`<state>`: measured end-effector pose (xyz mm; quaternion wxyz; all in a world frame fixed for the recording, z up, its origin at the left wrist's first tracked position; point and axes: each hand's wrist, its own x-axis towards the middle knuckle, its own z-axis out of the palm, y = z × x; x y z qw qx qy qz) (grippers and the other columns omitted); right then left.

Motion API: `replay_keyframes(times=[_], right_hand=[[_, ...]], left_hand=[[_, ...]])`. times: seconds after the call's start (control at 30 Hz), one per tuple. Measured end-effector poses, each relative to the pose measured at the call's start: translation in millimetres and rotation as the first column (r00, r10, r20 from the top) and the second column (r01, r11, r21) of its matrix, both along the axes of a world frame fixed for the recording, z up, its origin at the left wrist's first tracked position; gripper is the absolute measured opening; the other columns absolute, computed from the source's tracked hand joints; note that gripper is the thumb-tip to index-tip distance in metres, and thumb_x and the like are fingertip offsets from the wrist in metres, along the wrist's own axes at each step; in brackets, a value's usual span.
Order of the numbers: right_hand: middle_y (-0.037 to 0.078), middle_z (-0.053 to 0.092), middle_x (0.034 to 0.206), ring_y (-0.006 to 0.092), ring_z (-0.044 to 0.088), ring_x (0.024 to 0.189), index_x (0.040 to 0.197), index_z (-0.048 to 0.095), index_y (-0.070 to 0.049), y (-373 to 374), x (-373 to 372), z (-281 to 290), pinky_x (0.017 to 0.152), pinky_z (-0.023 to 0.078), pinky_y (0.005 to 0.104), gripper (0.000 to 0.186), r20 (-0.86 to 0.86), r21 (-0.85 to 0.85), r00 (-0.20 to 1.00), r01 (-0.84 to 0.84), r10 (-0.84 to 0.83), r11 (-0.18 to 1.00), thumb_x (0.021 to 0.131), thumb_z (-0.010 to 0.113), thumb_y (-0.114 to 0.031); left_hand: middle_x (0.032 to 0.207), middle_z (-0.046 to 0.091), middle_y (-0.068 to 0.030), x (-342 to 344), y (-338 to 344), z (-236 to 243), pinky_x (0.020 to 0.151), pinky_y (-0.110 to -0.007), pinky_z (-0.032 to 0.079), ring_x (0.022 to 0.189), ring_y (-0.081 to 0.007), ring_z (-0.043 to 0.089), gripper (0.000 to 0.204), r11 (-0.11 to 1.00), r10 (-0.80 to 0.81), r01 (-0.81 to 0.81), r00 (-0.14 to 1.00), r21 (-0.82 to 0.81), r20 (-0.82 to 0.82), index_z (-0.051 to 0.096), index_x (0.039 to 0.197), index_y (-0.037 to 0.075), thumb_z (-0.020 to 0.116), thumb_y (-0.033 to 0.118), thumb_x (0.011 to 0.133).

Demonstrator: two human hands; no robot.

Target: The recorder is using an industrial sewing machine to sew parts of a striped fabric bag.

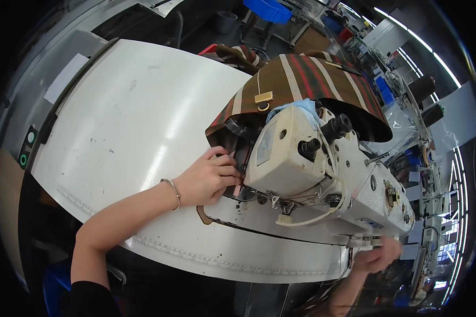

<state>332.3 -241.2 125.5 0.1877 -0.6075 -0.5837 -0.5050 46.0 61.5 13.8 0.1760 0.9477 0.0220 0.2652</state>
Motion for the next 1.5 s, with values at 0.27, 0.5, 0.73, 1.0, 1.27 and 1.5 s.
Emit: replay_keyframes(times=[0.27, 0.5, 0.73, 1.0, 1.27, 1.5], right_hand=[[0.009, 0.066, 0.096, 0.0246, 0.062, 0.081, 0.109, 0.063, 0.002, -142, 279, 84, 0.081, 0.047, 0.0392, 0.041, -0.960, -0.228, 0.065, 0.390, -0.273, 0.892, 0.093, 0.056, -0.034], [0.015, 0.050, 0.134, 0.0250, 0.045, 0.126, 0.135, 0.045, -0.002, -124, 203, -80, 0.104, 0.035, 0.0398, 0.060, -0.866, 0.489, 0.339, 0.424, 0.367, 0.763, 0.097, 0.043, -0.048], [0.011, 0.060, 0.119, 0.0239, 0.059, 0.106, 0.121, 0.057, -0.001, -128, 266, 56, 0.092, 0.045, 0.0360, 0.049, -0.927, 0.081, -0.352, 0.156, 0.132, 0.984, 0.093, 0.056, -0.041], [0.012, 0.042, 0.142, 0.0284, 0.041, 0.129, 0.139, 0.039, -0.002, -109, 199, -30, 0.104, 0.035, 0.0433, 0.064, -0.587, 0.766, 0.026, 0.342, 0.809, 0.545, 0.095, 0.050, -0.047], [0.023, 0.047, 0.131, 0.0323, 0.046, 0.116, 0.126, 0.050, 0.007, -130, 62, -92, 0.097, 0.037, 0.0406, 0.043, -0.789, -0.110, 0.499, 0.460, -0.359, 0.881, 0.096, 0.051, -0.024], [0.021, 0.053, 0.113, 0.0363, 0.049, 0.104, 0.121, 0.051, 0.009, -142, 55, -127, 0.088, 0.041, 0.0449, 0.039, -0.532, -0.454, 0.584, 0.413, -0.612, 0.789, 0.092, 0.055, -0.017]], left_hand=[[0.125, 0.058, -0.0021, 20, 15, -3, 0.098, -0.039, 0.034, 0.122, -0.0217, 0.045, 0.025, 0.987, -0.033, 0.045, 0.996, 0.152, -0.080, 0.067, 0.104, 0.010, 0.055, 0.021, 0.085], [0.123, 0.057, 0.0002, 6, 22, 9, 0.103, -0.043, 0.029, 0.124, -0.0245, 0.039, 0.030, 0.977, -0.001, 0.082, 0.927, 0.198, -0.374, 0.063, 0.116, 0.013, 0.052, 0.025, 0.090], [0.129, 0.055, -0.0014, 21, 25, -11, 0.111, -0.049, 0.021, 0.130, -0.0258, 0.036, 0.031, 0.975, -0.085, 0.115, 0.983, 0.189, -0.160, 0.063, 0.119, 0.015, 0.051, 0.025, 0.091], [0.134, 0.054, 0.0055, 21, 21, -7, 0.099, -0.049, 0.029, 0.123, -0.0172, 0.042, 0.034, 0.988, 0.083, -0.034, 0.940, 0.152, -0.331, 0.062, 0.122, 0.024, 0.042, 0.035, 0.097], [0.145, 0.041, 0.0107, 36, 66, -6, 0.094, -0.046, 0.037, 0.118, -0.0161, 0.042, 0.046, 0.845, 0.522, -0.399, 0.760, 0.355, -0.388, 0.042, 0.141, 0.029, 0.035, 0.043, 0.098], [0.137, 0.050, -0.0025, 1, 71, -19, 0.075, -0.030, 0.048, 0.112, -0.0197, 0.047, 0.048, 0.655, 0.751, -0.634, 0.608, 0.411, -0.258, 0.051, 0.133, 0.011, 0.047, 0.038, 0.093]])
